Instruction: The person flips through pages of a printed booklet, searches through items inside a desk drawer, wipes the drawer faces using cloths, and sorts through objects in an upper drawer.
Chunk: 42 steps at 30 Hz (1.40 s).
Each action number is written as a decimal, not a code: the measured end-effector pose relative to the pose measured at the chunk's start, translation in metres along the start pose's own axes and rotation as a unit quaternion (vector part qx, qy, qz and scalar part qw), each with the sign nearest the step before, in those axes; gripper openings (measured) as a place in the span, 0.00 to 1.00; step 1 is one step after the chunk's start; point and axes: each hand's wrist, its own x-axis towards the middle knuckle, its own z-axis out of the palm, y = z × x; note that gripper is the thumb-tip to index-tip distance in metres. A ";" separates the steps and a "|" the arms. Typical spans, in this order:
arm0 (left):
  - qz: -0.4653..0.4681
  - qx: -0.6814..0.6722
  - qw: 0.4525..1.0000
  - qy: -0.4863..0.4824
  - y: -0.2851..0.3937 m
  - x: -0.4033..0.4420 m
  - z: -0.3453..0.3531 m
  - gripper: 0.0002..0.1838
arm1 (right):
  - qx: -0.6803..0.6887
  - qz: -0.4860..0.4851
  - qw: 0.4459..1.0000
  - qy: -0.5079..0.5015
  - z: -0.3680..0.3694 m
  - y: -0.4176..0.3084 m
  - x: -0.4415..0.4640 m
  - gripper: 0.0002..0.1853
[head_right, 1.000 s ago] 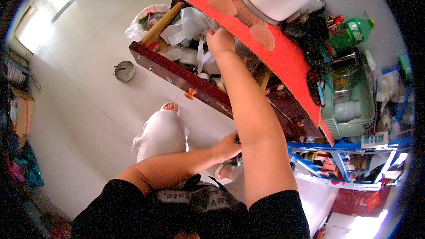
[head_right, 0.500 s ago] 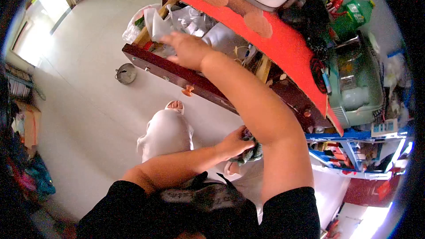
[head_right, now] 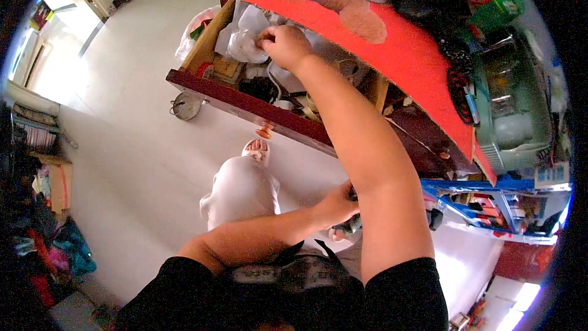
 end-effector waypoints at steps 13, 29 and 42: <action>-0.086 0.027 0.996 -0.025 0.039 -0.015 -0.001 0.30 | 0.213 0.026 0.976 -0.027 -0.001 -0.002 -0.005 0.11; 0.016 0.018 0.999 0.022 -0.005 0.006 -0.004 0.25 | -0.068 0.004 0.981 -0.180 -0.069 -0.059 -0.135 0.17; 0.072 0.024 0.997 -0.034 0.006 0.007 0.000 0.23 | -0.197 -0.088 0.976 -0.003 -0.036 -0.052 -0.178 0.16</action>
